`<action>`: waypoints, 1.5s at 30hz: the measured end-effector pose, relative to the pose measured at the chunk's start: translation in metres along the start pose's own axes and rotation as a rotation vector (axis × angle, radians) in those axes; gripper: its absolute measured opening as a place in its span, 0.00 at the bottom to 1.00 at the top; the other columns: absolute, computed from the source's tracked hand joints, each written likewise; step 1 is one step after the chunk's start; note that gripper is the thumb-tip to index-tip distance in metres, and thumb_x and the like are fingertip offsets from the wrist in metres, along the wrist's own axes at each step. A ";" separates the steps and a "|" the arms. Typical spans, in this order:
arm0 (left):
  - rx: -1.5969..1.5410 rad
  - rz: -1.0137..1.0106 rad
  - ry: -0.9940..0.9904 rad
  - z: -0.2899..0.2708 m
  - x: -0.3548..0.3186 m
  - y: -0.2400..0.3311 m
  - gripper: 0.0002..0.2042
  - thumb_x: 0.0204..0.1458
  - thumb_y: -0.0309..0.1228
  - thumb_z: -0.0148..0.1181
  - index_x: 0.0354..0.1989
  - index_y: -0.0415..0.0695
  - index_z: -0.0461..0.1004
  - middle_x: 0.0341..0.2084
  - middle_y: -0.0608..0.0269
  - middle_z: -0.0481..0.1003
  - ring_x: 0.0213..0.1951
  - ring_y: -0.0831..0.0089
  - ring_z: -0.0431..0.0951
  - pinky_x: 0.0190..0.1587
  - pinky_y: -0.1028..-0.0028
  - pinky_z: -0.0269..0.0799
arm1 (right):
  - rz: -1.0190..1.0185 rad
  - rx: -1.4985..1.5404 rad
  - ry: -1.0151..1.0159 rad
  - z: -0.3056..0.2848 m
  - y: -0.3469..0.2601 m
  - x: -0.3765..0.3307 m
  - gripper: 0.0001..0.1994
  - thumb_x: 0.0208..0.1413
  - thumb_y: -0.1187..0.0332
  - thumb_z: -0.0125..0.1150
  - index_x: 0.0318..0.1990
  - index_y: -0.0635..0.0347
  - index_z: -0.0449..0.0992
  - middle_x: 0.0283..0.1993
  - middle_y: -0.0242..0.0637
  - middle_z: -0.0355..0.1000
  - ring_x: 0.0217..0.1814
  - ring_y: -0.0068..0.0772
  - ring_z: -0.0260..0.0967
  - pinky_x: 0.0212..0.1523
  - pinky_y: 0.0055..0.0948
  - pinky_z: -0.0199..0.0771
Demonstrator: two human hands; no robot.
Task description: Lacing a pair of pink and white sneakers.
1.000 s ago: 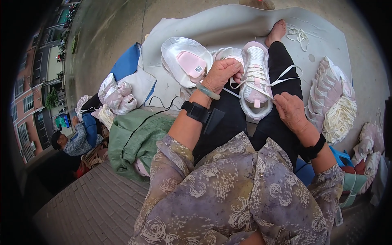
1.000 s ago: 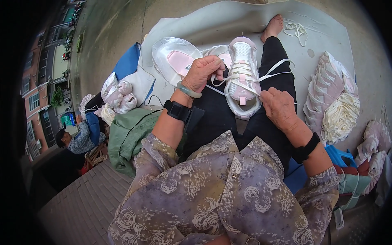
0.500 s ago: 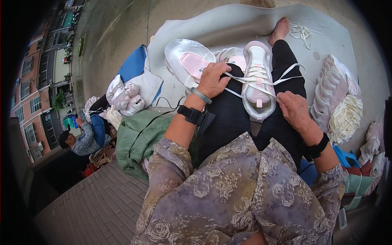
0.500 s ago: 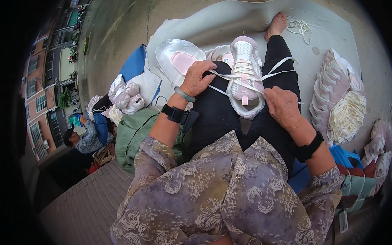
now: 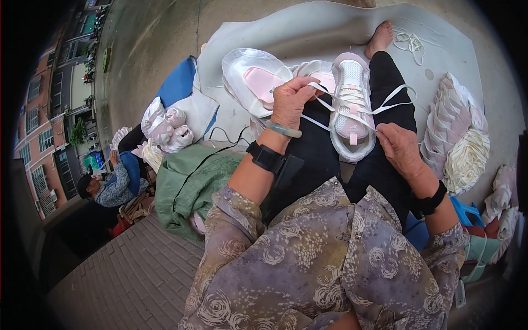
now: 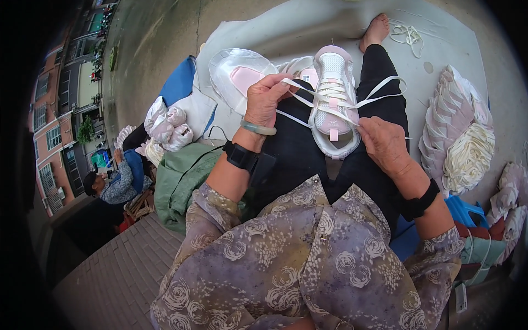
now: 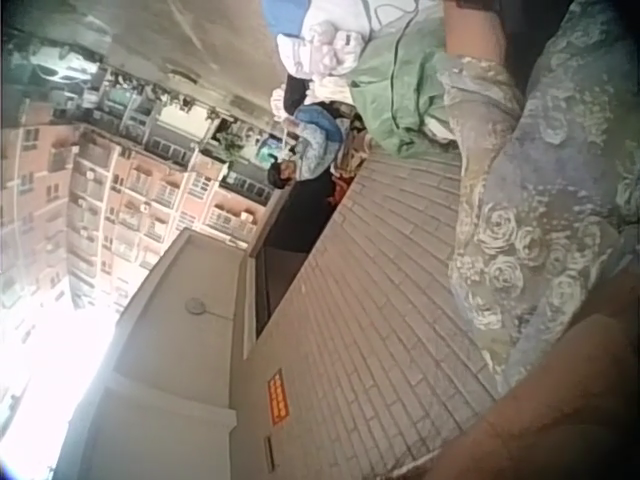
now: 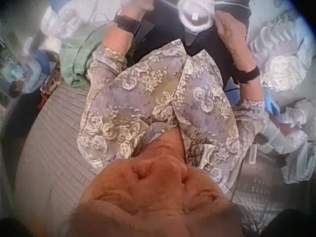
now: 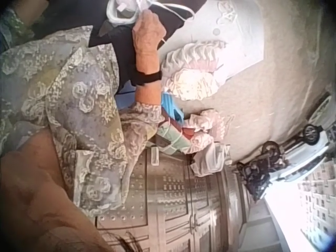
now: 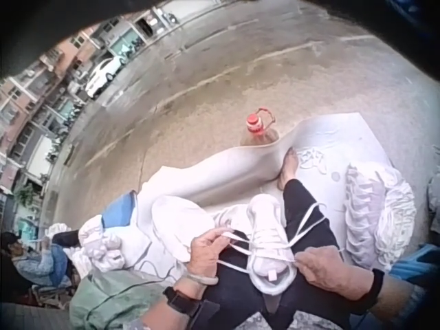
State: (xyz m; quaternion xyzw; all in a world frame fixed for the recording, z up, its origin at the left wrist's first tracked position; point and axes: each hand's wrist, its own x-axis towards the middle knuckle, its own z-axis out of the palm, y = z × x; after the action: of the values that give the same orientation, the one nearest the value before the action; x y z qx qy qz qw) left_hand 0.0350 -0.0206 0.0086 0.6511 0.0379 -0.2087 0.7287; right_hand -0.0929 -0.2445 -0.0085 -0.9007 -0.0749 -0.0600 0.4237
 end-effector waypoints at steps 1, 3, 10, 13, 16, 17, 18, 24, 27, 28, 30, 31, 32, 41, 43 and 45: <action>-0.061 -0.024 -0.030 0.002 0.001 0.003 0.06 0.48 0.26 0.54 0.27 0.35 0.75 0.20 0.59 0.74 0.24 0.74 0.74 0.33 0.78 0.70 | -0.011 -0.003 0.005 -0.001 0.000 0.000 0.03 0.46 0.72 0.55 0.30 0.58 0.68 0.22 0.38 0.64 0.24 0.43 0.65 0.24 0.37 0.64; 0.015 -0.157 -0.168 -0.002 0.006 0.014 0.08 0.48 0.28 0.54 0.25 0.35 0.75 0.18 0.59 0.74 0.23 0.75 0.74 0.32 0.79 0.69 | -0.047 -0.037 -0.062 -0.004 0.000 -0.001 0.04 0.44 0.74 0.55 0.29 0.58 0.68 0.20 0.38 0.63 0.23 0.42 0.65 0.23 0.37 0.63; 0.326 -0.290 -0.291 -0.005 0.014 0.019 0.17 0.50 0.41 0.52 0.24 0.37 0.76 0.14 0.65 0.70 0.24 0.80 0.69 0.35 0.81 0.62 | -0.128 -0.214 -0.048 -0.025 0.000 -0.010 0.05 0.41 0.77 0.55 0.28 0.57 0.67 0.18 0.35 0.59 0.21 0.39 0.62 0.21 0.34 0.60; 0.428 -0.305 -0.239 0.002 0.013 0.008 0.21 0.52 0.46 0.49 0.26 0.38 0.76 0.17 0.66 0.70 0.27 0.79 0.67 0.37 0.80 0.60 | -0.144 -0.303 0.005 -0.046 0.009 -0.030 0.07 0.41 0.78 0.55 0.30 0.58 0.69 0.17 0.35 0.57 0.20 0.38 0.61 0.21 0.34 0.59; 0.664 -0.082 -0.270 0.008 0.013 -0.006 0.23 0.53 0.49 0.47 0.27 0.38 0.75 0.21 0.64 0.71 0.28 0.76 0.67 0.37 0.77 0.61 | -0.106 -0.395 0.061 -0.073 0.028 -0.065 0.09 0.40 0.79 0.56 0.32 0.60 0.70 0.18 0.36 0.59 0.20 0.37 0.61 0.21 0.33 0.59; 0.745 0.023 -0.283 0.009 0.012 -0.011 0.25 0.52 0.52 0.43 0.26 0.39 0.74 0.20 0.58 0.71 0.27 0.66 0.68 0.34 0.71 0.62 | -0.094 -0.412 0.112 -0.080 0.035 -0.077 0.10 0.40 0.79 0.56 0.33 0.61 0.71 0.20 0.37 0.61 0.21 0.37 0.61 0.22 0.33 0.59; 0.817 0.126 -0.301 0.010 0.011 -0.015 0.28 0.52 0.55 0.40 0.26 0.39 0.74 0.19 0.53 0.71 0.26 0.56 0.69 0.32 0.65 0.62 | -0.071 -0.417 0.171 -0.085 0.040 -0.087 0.11 0.39 0.80 0.57 0.34 0.61 0.72 0.21 0.38 0.63 0.21 0.38 0.62 0.22 0.32 0.60; 0.795 0.208 -0.256 0.010 0.004 -0.018 0.20 0.53 0.45 0.46 0.24 0.38 0.71 0.21 0.56 0.70 0.27 0.62 0.69 0.32 0.68 0.63 | 0.042 -0.124 0.013 -0.081 0.031 -0.093 0.11 0.39 0.77 0.58 0.34 0.64 0.71 0.27 0.41 0.66 0.25 0.42 0.65 0.26 0.33 0.64; 0.890 0.388 -0.214 0.022 -0.003 -0.016 0.12 0.50 0.37 0.52 0.26 0.39 0.72 0.24 0.60 0.71 0.30 0.66 0.70 0.34 0.72 0.64 | 0.029 -0.016 0.091 -0.059 0.014 -0.049 0.10 0.39 0.73 0.59 0.32 0.64 0.69 0.30 0.41 0.67 0.29 0.42 0.66 0.30 0.32 0.66; 1.011 0.599 -0.163 0.027 -0.008 -0.016 0.09 0.48 0.33 0.55 0.25 0.41 0.73 0.24 0.59 0.71 0.31 0.63 0.70 0.34 0.71 0.64 | 0.083 0.019 0.104 -0.048 0.009 -0.033 0.10 0.39 0.72 0.59 0.32 0.63 0.69 0.31 0.40 0.67 0.30 0.42 0.66 0.30 0.32 0.66; 0.986 0.621 -0.187 0.041 -0.016 -0.019 0.05 0.42 0.30 0.57 0.24 0.42 0.73 0.27 0.60 0.72 0.35 0.60 0.70 0.38 0.67 0.63 | 0.023 -0.038 0.098 -0.023 -0.002 -0.008 0.13 0.39 0.68 0.60 0.35 0.62 0.68 0.30 0.39 0.67 0.31 0.41 0.66 0.30 0.33 0.66; 1.013 0.708 -0.191 0.047 -0.019 -0.021 0.05 0.40 0.30 0.58 0.24 0.43 0.73 0.29 0.61 0.72 0.37 0.60 0.69 0.40 0.66 0.61 | -0.023 -0.112 0.088 -0.012 -0.005 0.002 0.15 0.39 0.67 0.61 0.36 0.61 0.67 0.30 0.39 0.67 0.31 0.40 0.67 0.29 0.34 0.66; 1.047 0.785 -0.200 0.052 -0.021 -0.023 0.05 0.39 0.30 0.58 0.23 0.43 0.73 0.31 0.62 0.72 0.39 0.61 0.68 0.42 0.64 0.60 | -0.042 -0.176 0.069 -0.002 -0.008 0.009 0.16 0.39 0.66 0.61 0.37 0.61 0.66 0.29 0.39 0.67 0.31 0.40 0.68 0.29 0.34 0.66; 1.113 0.760 -0.122 0.065 -0.023 -0.038 0.04 0.34 0.28 0.56 0.17 0.41 0.72 0.37 0.59 0.71 0.44 0.58 0.66 0.44 0.62 0.59 | 0.028 -0.300 -0.022 0.021 -0.017 0.016 0.15 0.40 0.70 0.58 0.35 0.64 0.62 0.25 0.42 0.67 0.27 0.43 0.69 0.26 0.37 0.68; 1.118 0.765 -0.118 0.066 -0.023 -0.039 0.04 0.33 0.28 0.56 0.16 0.41 0.72 0.38 0.59 0.71 0.45 0.58 0.66 0.44 0.62 0.59 | 0.060 -0.302 0.007 0.020 -0.019 0.013 0.15 0.40 0.70 0.57 0.35 0.64 0.62 0.25 0.42 0.67 0.27 0.44 0.68 0.26 0.37 0.68; 1.121 0.705 -0.148 0.065 -0.025 -0.039 0.04 0.32 0.28 0.57 0.19 0.41 0.72 0.41 0.58 0.70 0.46 0.57 0.65 0.45 0.62 0.59 | 0.088 -0.296 0.033 0.020 -0.019 0.009 0.14 0.40 0.71 0.57 0.34 0.64 0.61 0.25 0.43 0.67 0.28 0.44 0.68 0.27 0.37 0.68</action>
State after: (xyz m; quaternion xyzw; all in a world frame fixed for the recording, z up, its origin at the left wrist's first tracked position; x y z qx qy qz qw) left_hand -0.0153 -0.0797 -0.0101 0.8888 -0.3416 0.0097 0.3053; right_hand -0.0864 -0.2158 -0.0051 -0.9547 -0.0188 -0.0665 0.2895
